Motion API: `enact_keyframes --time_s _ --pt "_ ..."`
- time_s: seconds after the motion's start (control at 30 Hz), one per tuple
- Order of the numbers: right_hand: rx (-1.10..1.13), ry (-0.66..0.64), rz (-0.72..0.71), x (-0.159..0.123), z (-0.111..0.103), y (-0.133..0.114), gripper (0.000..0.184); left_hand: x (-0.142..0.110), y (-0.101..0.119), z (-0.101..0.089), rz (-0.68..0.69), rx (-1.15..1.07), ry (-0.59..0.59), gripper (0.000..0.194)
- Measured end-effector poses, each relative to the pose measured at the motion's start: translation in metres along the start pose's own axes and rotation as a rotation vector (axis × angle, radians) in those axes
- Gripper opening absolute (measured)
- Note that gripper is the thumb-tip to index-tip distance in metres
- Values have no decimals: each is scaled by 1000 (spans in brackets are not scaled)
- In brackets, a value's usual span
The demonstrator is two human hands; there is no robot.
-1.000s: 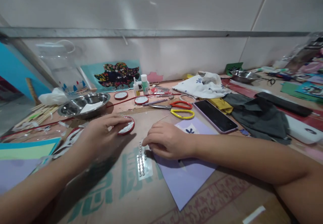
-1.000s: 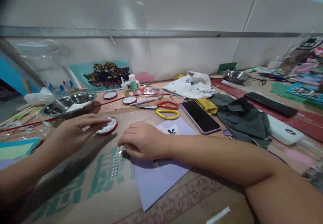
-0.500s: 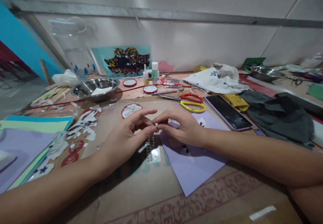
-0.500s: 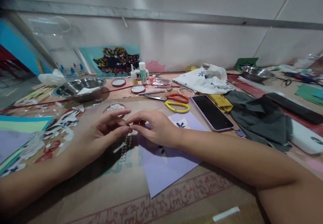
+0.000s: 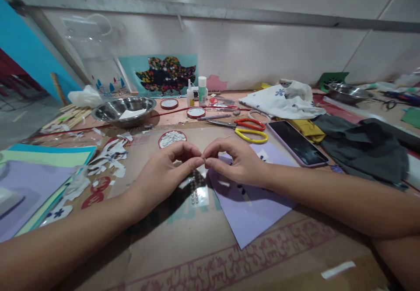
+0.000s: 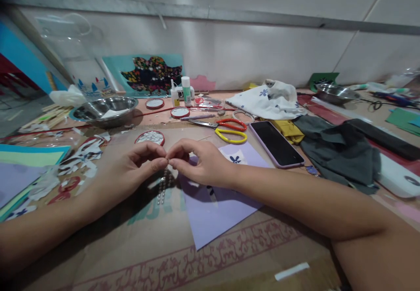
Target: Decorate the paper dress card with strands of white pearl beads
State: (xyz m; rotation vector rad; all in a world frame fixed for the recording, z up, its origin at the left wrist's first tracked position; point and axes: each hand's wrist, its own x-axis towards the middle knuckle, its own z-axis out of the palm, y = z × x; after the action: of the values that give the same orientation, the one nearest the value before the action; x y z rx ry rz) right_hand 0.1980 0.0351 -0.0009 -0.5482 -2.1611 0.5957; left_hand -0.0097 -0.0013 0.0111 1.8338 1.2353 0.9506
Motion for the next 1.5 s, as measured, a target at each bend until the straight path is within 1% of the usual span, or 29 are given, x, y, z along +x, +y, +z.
enact_keyframes --time_s 0.07,0.23,0.37,0.47,0.57,0.67,0.87,0.97,1.07,1.17,1.2,1.27,1.3,1.33,1.37,1.4,1.47,1.5 --pt "14 -2 2 0 0 0 7 0 1 0 1 17 0 18" --pt "18 -1 3 0 0 0 6 1 2 1 29 48 -69 25" --pt "13 17 3 0 1 1 5 1 2 1 47 47 -54 25" --pt "25 11 -10 0 2 1 4 1 0 1 45 43 -86 26" --pt "31 -7 -9 0 3 0 4 2 -1 2 102 82 -147 29" --pt "39 -6 2 0 4 -1 7 1 0 3 141 155 -147 32" --pt "26 10 11 0 3 -1 4 3 5 -2 93 210 -17 27" --pt "22 24 9 -1 3 1 4 7 6 -11 62 254 98 24" --pt "20 29 15 -1 2 2 4 13 5 -27 18 254 260 24" --pt "32 24 21 -1 2 2 4 21 -1 -50 46 248 405 26" --pt "36 25 21 -1 3 2 4 25 -3 -57 55 275 437 27" --pt "43 26 15 0 3 3 4 32 -10 -69 26 363 396 38" --pt "43 26 13 0 3 3 4 35 -14 -73 15 386 376 37" --pt "42 27 11 0 3 3 4 38 -17 -74 14 397 351 32" --pt "40 27 7 0 3 3 4 40 -20 -72 30 387 335 22" --pt "37 27 3 0 3 3 4 41 -22 -69 48 363 326 19" --pt "28 28 -4 -1 2 3 4 39 -21 -57 62 285 263 36" --pt "24 27 -11 -1 2 2 4 35 -18 -50 30 239 171 37"
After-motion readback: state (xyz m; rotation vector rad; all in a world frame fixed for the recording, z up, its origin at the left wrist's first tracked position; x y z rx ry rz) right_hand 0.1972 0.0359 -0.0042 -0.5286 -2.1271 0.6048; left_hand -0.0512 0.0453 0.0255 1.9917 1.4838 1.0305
